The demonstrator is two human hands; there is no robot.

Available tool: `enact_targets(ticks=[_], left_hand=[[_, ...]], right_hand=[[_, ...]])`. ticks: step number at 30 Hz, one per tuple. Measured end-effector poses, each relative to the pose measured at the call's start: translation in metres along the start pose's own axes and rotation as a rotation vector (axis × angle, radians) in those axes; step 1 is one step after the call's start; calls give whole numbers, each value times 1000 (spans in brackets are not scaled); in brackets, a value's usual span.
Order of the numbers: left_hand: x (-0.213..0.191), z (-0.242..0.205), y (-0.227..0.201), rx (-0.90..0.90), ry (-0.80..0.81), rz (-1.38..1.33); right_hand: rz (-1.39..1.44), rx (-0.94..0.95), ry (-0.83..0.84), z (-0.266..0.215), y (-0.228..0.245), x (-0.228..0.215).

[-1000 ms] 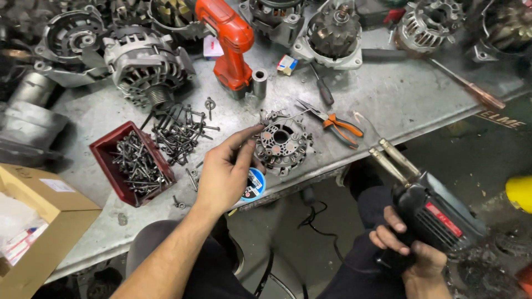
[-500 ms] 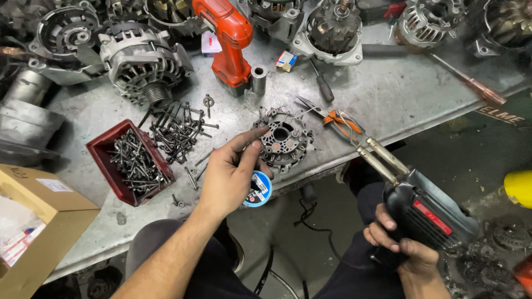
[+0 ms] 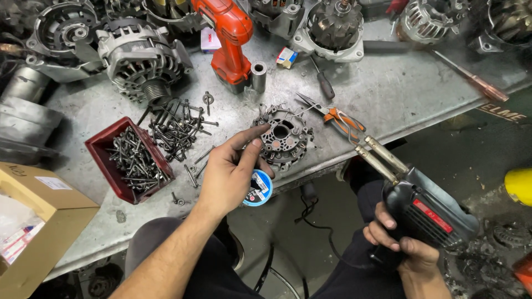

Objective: The person uses pliers to hold a small metal component on a workbench. They then use a soldering iron to apply heat and solder to the component, joining parts together.

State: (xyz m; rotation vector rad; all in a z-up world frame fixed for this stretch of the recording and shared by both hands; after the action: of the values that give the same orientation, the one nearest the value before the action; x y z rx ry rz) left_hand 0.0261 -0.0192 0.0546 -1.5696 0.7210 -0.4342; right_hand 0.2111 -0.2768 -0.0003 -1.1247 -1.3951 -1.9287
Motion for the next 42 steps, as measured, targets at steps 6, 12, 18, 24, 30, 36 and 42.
enact_targets(ticks=[6, 12, 18, 24, 30, 36, 42], left_hand=[[1, -1, -1, 8, 9, 24], [1, -1, -1, 1, 14, 14], [1, -1, -1, 21, 11, -8], [2, -2, -2, 3, 23, -23], [2, -2, -3, 17, 27, 9], [2, -2, -2, 2, 25, 6], [2, -2, -1, 1, 25, 18]], right_hand=[[14, 4, -16, 0, 0, 0], [-10, -2, 0, -1, 1, -2], [12, 5, -12, -2, 1, -1], [7, 9, -7, -1, 1, 0], [7, 8, 0, 0, 2, -2], [17, 7, -10, -1, 1, 0], [25, -1, -25, -2, 2, 0]])
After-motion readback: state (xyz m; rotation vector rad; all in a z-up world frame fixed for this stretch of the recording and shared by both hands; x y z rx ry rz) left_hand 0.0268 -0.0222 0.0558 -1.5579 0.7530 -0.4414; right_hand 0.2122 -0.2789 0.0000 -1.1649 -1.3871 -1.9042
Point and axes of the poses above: each hand's wrist, its own z-axis towards the middle knuckle, its own x-axis out of the palm, y = z × x, the point moved 8 cm from there along z, towards the middle knuckle, and after that the axes turned 5 degrees about z, right-handed, at the moved point
